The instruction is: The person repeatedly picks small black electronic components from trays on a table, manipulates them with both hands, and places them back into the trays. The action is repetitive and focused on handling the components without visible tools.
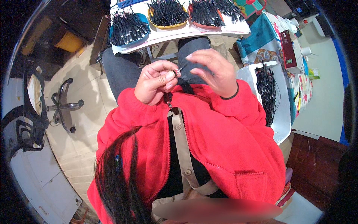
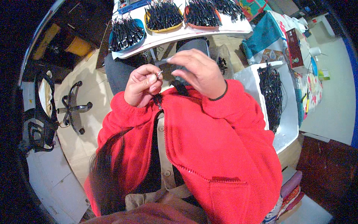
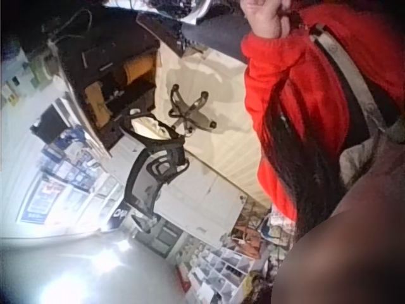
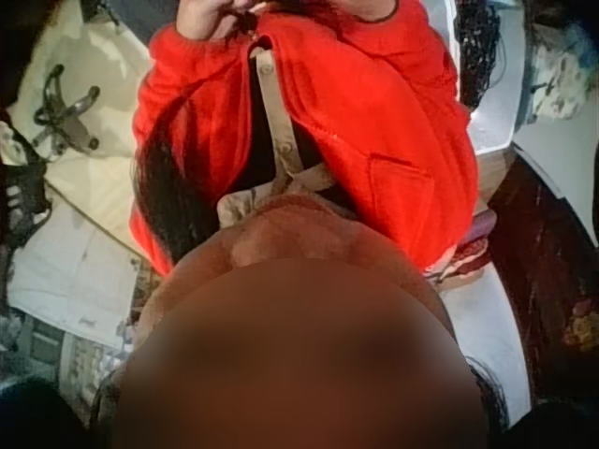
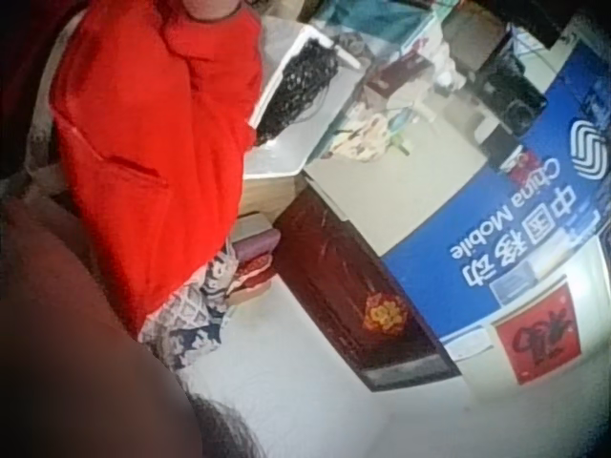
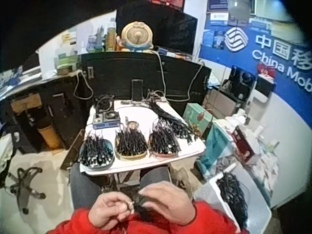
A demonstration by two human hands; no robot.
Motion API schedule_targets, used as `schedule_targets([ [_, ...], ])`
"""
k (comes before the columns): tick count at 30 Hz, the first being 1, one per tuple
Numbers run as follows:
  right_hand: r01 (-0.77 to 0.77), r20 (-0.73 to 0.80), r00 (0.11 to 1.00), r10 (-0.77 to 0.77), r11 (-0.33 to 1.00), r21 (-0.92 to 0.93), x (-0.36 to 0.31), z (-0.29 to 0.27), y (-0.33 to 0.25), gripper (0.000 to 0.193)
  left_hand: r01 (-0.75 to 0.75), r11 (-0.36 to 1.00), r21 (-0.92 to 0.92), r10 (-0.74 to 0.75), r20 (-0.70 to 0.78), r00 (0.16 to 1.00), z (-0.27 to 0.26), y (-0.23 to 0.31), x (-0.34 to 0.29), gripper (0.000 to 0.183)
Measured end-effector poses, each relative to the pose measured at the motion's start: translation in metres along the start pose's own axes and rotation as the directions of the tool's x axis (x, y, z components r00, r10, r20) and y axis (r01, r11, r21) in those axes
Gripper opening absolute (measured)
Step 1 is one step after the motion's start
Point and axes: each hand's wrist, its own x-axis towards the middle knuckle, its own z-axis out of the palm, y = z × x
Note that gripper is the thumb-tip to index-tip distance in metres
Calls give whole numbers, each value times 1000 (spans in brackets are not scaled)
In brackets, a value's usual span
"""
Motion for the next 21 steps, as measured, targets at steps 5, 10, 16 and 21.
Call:
schedule_targets([
  [5, 21, 27, 999, -28, 978, 207, 12, 14, -6, 19, 10, 1000, 14, -10, 24, 1000, 1, 2, -1, 14],
  [10, -235, 165, 968, 187, 908, 346, 2, 14, -5, 10, -28, 946, 323, 35, -16, 999, 1, 4, 0, 12],
  [16, -656, 763, 594, 254, -396, 642, -7, 25, 4, 14, -313, 364, 877, 330, 193, 924, 3, 5, 1, 11],
  [21, -540, 285, 842, 459, 731, 418, -4, 13, -12, 13, -74, 869, 490, 122, -66, 990, 0, 7, -2, 11],
])
